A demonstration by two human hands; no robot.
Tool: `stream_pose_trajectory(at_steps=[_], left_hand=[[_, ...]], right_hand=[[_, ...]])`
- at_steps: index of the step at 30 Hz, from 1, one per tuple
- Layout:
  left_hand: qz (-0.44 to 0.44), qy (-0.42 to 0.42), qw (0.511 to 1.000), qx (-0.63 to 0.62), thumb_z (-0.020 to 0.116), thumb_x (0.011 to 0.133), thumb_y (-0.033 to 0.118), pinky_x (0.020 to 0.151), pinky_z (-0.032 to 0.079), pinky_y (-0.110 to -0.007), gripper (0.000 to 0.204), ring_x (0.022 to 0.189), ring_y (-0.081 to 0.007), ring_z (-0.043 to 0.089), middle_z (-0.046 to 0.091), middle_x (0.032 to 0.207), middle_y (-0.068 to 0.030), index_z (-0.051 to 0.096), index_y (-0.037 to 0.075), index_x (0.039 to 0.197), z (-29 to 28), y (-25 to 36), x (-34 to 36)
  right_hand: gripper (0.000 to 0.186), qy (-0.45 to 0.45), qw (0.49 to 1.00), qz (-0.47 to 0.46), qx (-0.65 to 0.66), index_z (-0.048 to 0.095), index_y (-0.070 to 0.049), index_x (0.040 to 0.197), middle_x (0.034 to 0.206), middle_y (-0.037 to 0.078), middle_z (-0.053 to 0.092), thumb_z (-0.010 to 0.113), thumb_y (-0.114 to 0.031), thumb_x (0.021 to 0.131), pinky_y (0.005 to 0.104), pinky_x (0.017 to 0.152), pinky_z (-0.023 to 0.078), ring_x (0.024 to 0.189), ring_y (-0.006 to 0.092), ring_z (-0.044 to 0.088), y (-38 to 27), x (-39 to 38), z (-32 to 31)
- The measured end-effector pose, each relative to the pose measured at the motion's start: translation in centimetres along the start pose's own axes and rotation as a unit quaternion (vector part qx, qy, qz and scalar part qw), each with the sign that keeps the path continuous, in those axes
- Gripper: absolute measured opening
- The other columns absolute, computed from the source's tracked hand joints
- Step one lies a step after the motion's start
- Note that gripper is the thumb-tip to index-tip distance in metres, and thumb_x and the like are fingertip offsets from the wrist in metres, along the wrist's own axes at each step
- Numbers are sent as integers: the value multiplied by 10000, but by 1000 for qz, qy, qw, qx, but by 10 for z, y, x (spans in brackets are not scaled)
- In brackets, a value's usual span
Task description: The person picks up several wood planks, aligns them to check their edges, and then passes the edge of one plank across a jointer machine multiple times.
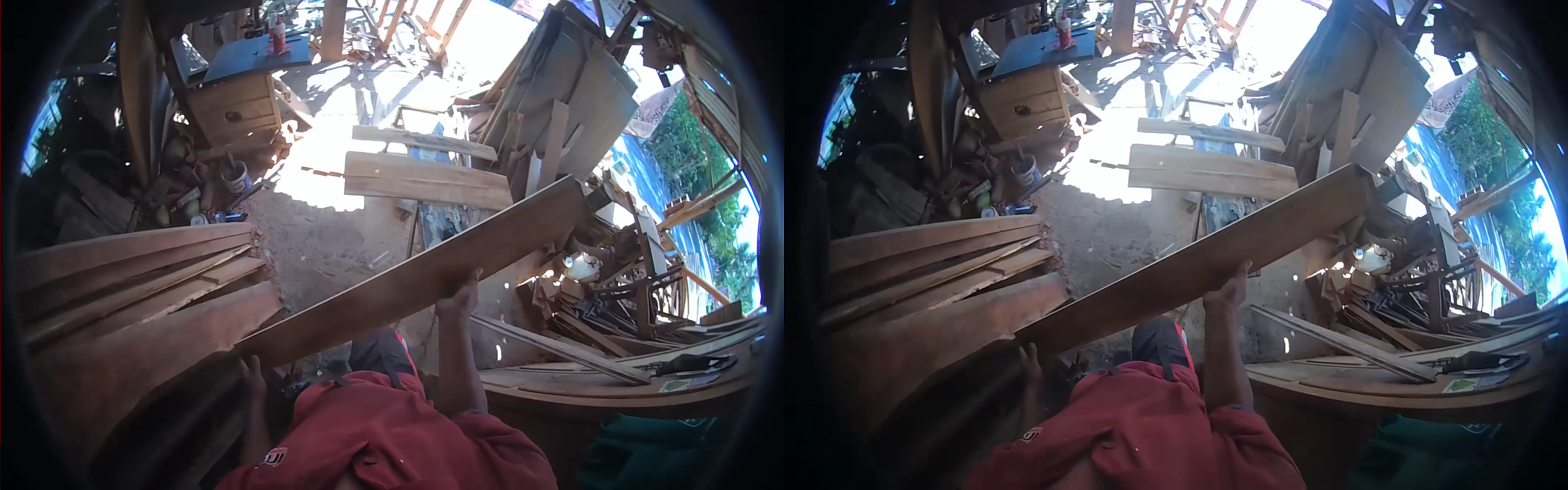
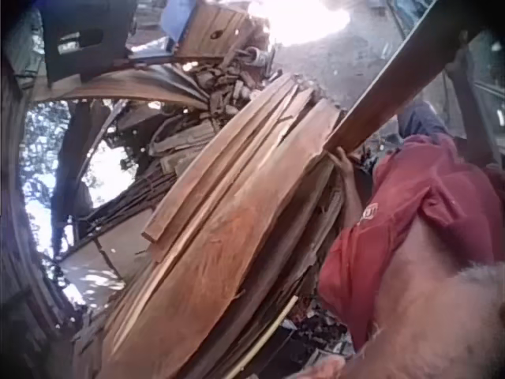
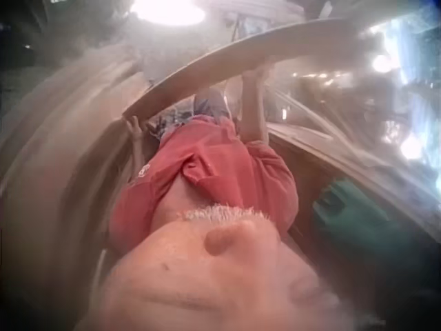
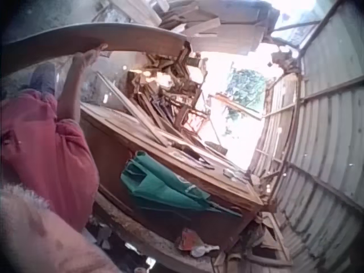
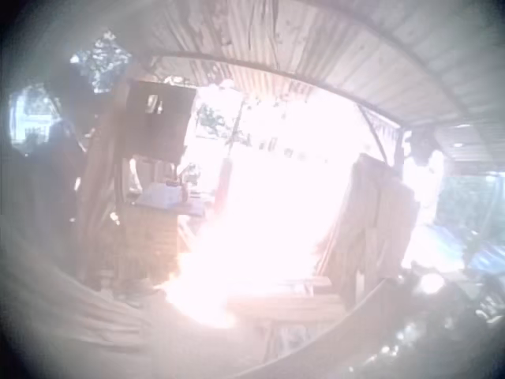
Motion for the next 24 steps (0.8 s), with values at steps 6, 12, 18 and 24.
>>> stream_pose_trajectory(at_steps=[6,12,18,24], left_hand=[[54,83,993,61,531,1035,460,931,518,-387,608,1084,-304,638,630,1240,-246,569,-87,1297,59,119,125],[-23,13,977,210,436,947,733,818,575,-402,901,1117,-343,641,621,1305,-211,513,-23,1429,144,181,319],[-14,-34,977,209,473,964,682,793,559,-424,853,1112,-316,638,635,1295,-197,489,-20,1449,260,267,461],[13,-91,925,368,460,963,684,496,580,-399,880,875,-375,710,673,1051,-268,561,-140,1255,422,334,550]], right_hand=[[610,142,990,10,-1,394,-56,1487,1493,134,472,471,-475,1049,550,1148,358,1360,342,466,51,159,-27],[539,229,972,-20,-45,481,-20,1395,1319,151,589,538,-418,1037,464,1003,496,1175,301,592,102,323,-2],[447,283,955,9,-84,535,0,1345,1263,134,621,599,-296,1016,407,981,495,1146,273,601,120,481,28],[398,301,949,-13,-88,547,-2,1317,1202,129,636,622,-208,986,430,937,519,1095,285,623,132,649,4]])
Point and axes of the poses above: each hand's wrist, its own x-axis towards the middle knuckle, its own z-axis out of the palm, y = z × x, the point moved 1 cm from there along x, towards the middle knuckle
